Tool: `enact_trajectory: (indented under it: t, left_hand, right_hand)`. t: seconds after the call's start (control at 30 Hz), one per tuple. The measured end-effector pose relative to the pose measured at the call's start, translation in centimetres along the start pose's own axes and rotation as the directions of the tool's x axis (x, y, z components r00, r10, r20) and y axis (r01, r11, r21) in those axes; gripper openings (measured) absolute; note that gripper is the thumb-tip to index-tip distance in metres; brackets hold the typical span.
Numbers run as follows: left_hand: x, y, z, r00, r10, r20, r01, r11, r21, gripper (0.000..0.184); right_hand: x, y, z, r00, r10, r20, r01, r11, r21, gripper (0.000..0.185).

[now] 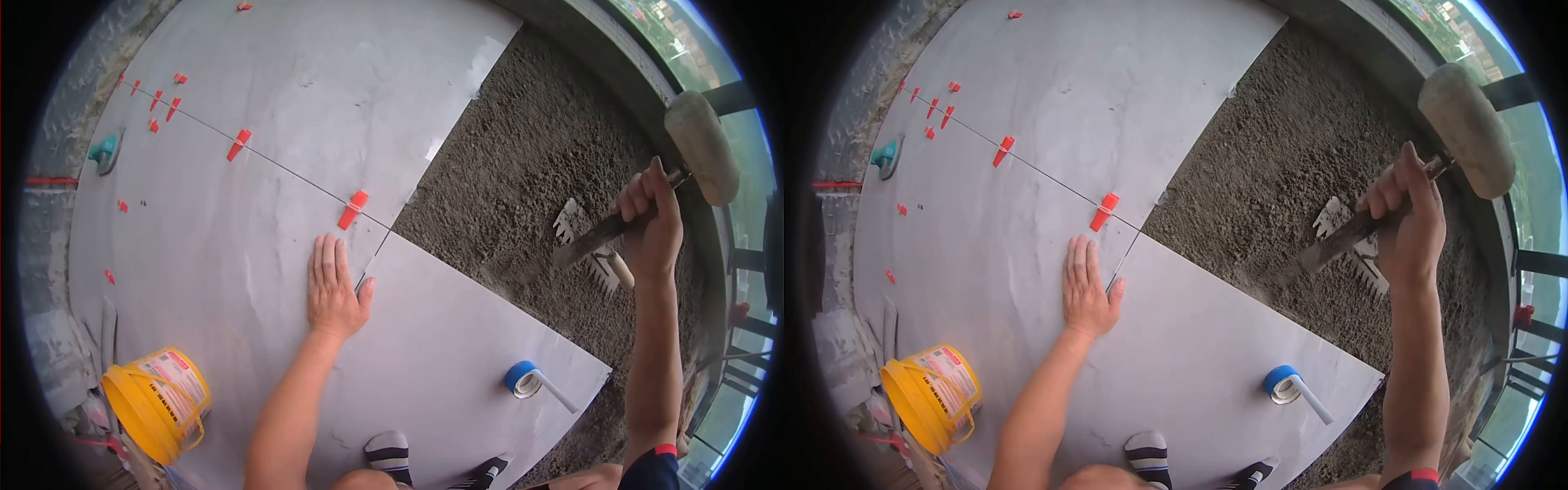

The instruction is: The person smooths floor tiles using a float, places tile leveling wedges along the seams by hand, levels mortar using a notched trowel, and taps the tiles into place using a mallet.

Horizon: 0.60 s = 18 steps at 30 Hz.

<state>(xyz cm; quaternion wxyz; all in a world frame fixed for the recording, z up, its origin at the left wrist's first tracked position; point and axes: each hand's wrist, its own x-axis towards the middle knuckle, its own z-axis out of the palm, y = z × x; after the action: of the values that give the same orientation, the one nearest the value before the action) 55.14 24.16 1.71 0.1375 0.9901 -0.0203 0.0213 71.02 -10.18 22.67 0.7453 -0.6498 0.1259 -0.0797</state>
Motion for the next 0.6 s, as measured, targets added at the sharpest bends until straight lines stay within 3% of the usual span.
enact_trajectory:
  t: [0.03,0.13,0.2,0.27,0.3,0.37,0.53,0.6]
  left_hand:
    - [0.0,-0.1,0.1,1.0,-0.001,0.028,0.001,1.0,-0.001,0.076]
    - [0.0,-0.2,-0.1,0.997,0.008,0.079,-0.009,1.0,0.012,0.077]
    - [0.3,-0.2,0.2,0.996,0.02,0.091,-0.021,1.0,0.014,0.076]
    - [0.0,-0.1,0.3,0.995,-0.015,0.096,0.014,1.0,0.007,0.076]
    - [0.0,-0.1,0.2,0.994,-0.017,0.107,0.016,1.0,0.006,0.076]
    - [0.1,0.1,0.0,0.995,-0.019,0.094,0.018,1.0,0.006,0.076]
    - [0.0,0.0,0.2,0.997,-0.012,0.078,0.012,1.0,0.001,0.075]
    - [0.3,0.0,0.2,0.998,-0.014,0.069,0.014,1.0,-0.007,0.075]
  right_hand:
    - [1.6,-1.2,1.2,0.999,-0.043,-0.001,0.042,0.988,0.146,0.038]
    - [5.4,-3.0,1.0,0.992,-0.124,0.034,0.113,0.966,0.232,0.043]
    - [5.3,-2.4,2.9,0.961,-0.124,-0.245,0.179,0.96,0.215,0.043]
    - [3.7,2.3,3.3,0.992,-0.071,-0.108,0.095,0.966,0.242,0.04]
    - [2.3,6.2,5.2,0.963,0.074,-0.261,0.003,0.959,0.283,0.038]
    - [-2.5,16.1,9.1,0.91,0.284,-0.3,-0.19,0.932,0.308,0.024]
    - [-0.6,17.7,7.0,0.879,0.408,-0.247,-0.307,0.88,0.363,0.036]
    - [-0.1,16.5,6.9,0.907,0.356,-0.225,-0.269,0.901,0.341,0.038]
